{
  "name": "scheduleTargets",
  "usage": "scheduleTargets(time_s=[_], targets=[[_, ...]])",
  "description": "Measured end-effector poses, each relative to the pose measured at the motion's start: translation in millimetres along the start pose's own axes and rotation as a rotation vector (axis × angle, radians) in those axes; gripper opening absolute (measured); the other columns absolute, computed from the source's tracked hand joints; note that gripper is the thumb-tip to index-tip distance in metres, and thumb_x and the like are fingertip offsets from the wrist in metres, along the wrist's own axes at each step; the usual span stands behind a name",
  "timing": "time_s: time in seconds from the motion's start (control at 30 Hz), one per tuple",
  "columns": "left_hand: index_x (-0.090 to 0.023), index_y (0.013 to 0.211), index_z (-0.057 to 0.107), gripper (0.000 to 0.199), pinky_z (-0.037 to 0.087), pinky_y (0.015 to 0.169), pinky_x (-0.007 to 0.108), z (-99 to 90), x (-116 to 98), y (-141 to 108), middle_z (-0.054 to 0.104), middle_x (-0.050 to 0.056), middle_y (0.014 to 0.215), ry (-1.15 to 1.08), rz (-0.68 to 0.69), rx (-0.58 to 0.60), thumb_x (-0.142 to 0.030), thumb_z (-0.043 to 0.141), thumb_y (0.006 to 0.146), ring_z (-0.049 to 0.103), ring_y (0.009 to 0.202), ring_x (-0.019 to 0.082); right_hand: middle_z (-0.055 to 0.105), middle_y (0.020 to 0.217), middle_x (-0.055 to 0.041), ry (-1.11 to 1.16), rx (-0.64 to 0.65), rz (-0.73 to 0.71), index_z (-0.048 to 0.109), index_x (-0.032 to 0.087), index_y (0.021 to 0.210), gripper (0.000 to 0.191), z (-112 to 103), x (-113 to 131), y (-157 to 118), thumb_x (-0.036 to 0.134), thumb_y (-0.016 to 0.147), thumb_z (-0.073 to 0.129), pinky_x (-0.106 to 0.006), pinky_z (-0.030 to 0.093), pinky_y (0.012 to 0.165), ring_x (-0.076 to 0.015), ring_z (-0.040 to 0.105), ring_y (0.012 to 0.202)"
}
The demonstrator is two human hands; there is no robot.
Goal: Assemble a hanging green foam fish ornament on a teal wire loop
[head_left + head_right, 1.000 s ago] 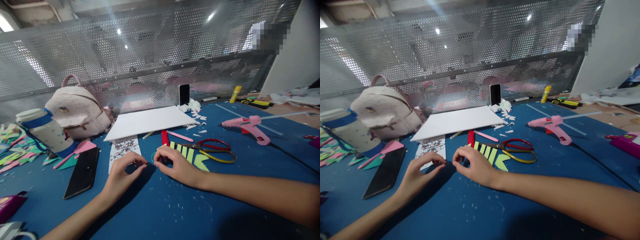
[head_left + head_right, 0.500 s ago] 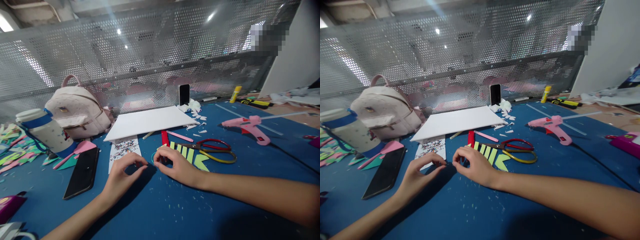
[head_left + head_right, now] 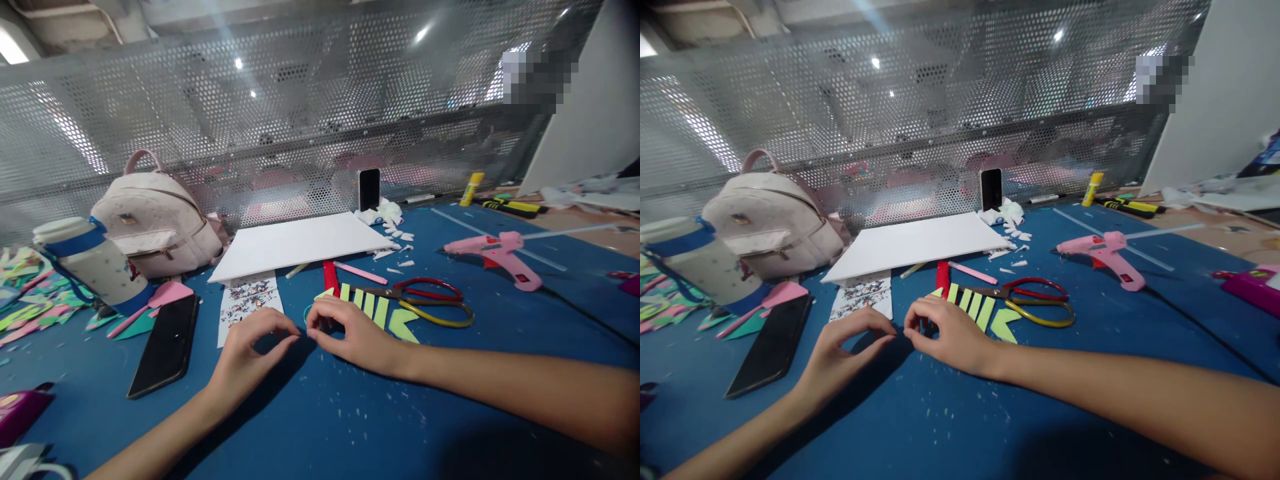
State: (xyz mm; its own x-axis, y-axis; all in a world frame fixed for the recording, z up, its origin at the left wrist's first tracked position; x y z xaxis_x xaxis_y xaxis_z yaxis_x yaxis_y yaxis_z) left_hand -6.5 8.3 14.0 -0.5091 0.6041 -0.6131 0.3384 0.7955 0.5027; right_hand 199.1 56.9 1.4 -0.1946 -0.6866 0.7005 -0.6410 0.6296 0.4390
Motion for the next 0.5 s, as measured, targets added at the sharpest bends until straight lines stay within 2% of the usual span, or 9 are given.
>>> scheduleTargets(time_s=[0.27,0.5], targets=[[-0.020,0.086,0.070,0.006,0.049,0.070,0.026,7.1,0.0,-3.7,0.071,0.000,0.081,-0.012,0.008,0.034,-0.020,0.068,0.091,0.065,0.075,0.014,0.059,0.081,0.0028,0.015,0.085,-0.040,0.060,0.019,0.085,0.011,2.6,-1.9,-0.9,0.009,0.089,0.063,-0.024,0.041,0.071,-0.0126,0.053,0.078],[-0.020,0.087,0.069,0.003,0.048,0.069,0.025,5.7,-0.2,-4.3,0.070,-0.001,0.079,-0.004,-0.004,0.021,-0.020,0.070,0.090,0.065,0.072,0.014,0.060,0.085,0.0017,0.003,0.106,-0.031,0.060,0.019,0.088,0.006,1.7,-1.5,-0.8,0.017,0.093,0.063,-0.024,0.042,0.073,-0.0134,0.055,0.081]])
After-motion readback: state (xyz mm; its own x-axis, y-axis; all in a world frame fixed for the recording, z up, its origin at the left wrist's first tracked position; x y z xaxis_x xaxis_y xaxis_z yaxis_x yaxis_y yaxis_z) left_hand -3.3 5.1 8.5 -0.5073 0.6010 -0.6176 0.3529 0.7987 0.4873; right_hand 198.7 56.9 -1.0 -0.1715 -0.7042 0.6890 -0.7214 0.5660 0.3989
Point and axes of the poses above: each hand's wrist, its own y-axis towards the middle knuckle, its own z-axis out of the palm, x = y × z, the point moved 1 cm from there along y, towards the middle knuckle
